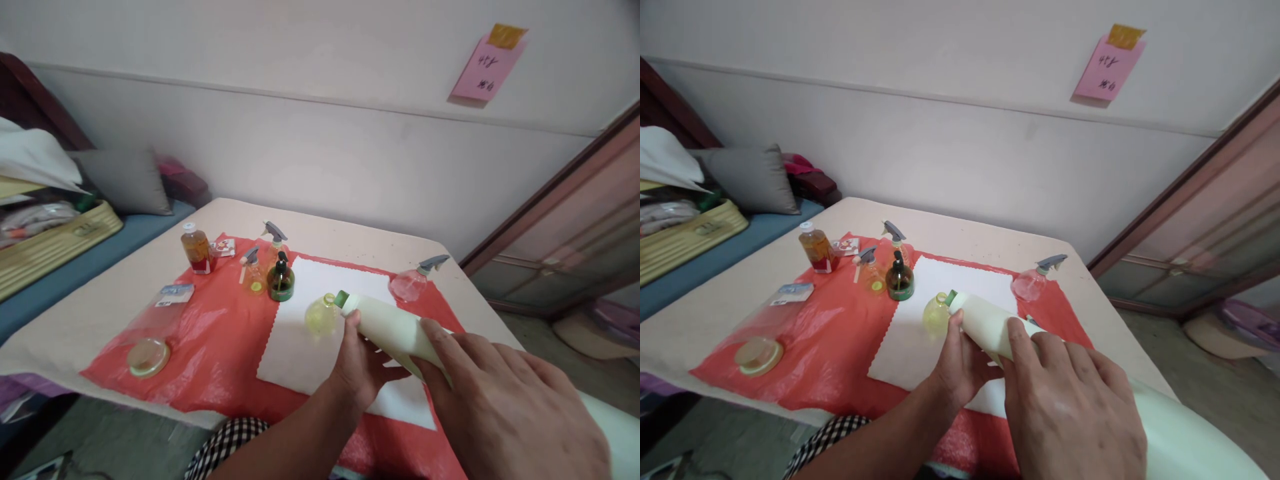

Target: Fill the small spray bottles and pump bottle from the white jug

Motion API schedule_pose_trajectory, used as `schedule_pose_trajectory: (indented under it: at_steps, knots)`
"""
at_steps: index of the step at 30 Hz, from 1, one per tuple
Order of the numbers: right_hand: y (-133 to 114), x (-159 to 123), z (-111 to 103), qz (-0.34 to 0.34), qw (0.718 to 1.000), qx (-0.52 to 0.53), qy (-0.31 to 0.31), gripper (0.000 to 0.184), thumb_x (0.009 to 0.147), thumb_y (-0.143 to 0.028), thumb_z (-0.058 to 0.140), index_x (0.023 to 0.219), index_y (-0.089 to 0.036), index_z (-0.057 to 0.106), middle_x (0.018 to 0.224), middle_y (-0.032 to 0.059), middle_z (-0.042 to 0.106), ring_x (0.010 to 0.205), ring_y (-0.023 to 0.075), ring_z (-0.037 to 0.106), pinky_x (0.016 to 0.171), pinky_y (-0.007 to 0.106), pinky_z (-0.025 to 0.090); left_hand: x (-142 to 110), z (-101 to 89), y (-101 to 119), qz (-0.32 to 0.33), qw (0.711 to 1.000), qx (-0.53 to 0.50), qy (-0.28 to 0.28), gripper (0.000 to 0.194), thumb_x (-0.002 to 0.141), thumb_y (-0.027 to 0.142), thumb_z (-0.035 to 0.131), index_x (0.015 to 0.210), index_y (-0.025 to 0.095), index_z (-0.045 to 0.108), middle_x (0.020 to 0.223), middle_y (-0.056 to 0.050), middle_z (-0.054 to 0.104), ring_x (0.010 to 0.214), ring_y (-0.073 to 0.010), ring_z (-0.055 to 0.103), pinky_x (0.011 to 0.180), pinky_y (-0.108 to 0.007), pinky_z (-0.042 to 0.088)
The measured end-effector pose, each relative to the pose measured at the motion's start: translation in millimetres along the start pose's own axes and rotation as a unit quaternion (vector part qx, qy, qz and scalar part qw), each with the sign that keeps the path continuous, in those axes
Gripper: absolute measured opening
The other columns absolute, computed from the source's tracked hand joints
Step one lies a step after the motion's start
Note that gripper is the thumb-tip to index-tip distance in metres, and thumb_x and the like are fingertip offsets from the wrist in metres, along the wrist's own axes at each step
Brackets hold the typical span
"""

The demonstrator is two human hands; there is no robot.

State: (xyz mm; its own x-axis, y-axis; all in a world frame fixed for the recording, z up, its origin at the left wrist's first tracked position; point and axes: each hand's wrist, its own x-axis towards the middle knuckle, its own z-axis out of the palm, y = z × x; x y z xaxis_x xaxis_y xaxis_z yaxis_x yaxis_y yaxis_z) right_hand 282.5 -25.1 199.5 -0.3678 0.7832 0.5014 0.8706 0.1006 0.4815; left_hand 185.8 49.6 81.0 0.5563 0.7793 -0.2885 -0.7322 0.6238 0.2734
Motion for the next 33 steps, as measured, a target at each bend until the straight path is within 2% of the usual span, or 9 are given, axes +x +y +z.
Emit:
schedule_pose_trajectory:
  at_steps: [11,20,33]
  knots:
    - [0.1,1.3,0.2,0.002,1.0,-0.004,-0.001,0.035,0.089,-0.015,0.045,0.114,-0.016,0.07,0.077,0.0075,0.066,0.07,0.0271,0.065,0.071,0.042,0.046,-1.1,2.0,1.7,0.003,1.0,-0.002,0.001,0.066,0.09,0.067,0.043,0.126,0.015,0.063,0.113,-0.014,0.061,0.096,-0.0281,0.058,0.086,-0.048,0.051]
    - [1.9,1.3,0.1,-0.008,1.0,-0.006,-0.01,0.034,0.09,-0.016,0.045,0.115,-0.017,0.068,0.077,0.0074,0.067,0.07,0.0264,0.064,0.071,0.041,0.045,-0.8,1.0,0.3,0.0,1.0,-0.002,0.0,0.068,0.088,0.069,0.044,0.126,0.016,0.063,0.114,-0.014,0.062,0.099,-0.0301,0.058,0.09,-0.051,0.049]
    - [-1.0,3.1,-0.9,0.001,1.0,0.0,0.011,0.035,0.091,-0.016,0.038,0.111,-0.015,0.067,0.074,0.008,0.065,0.069,0.0276,0.064,0.071,0.042,0.045,-0.5,0.2,-0.5,0.001,1.0,-0.003,-0.003,0.069,0.087,0.069,0.046,0.127,0.016,0.064,0.116,-0.014,0.062,0.101,-0.0309,0.058,0.09,-0.051,0.049]
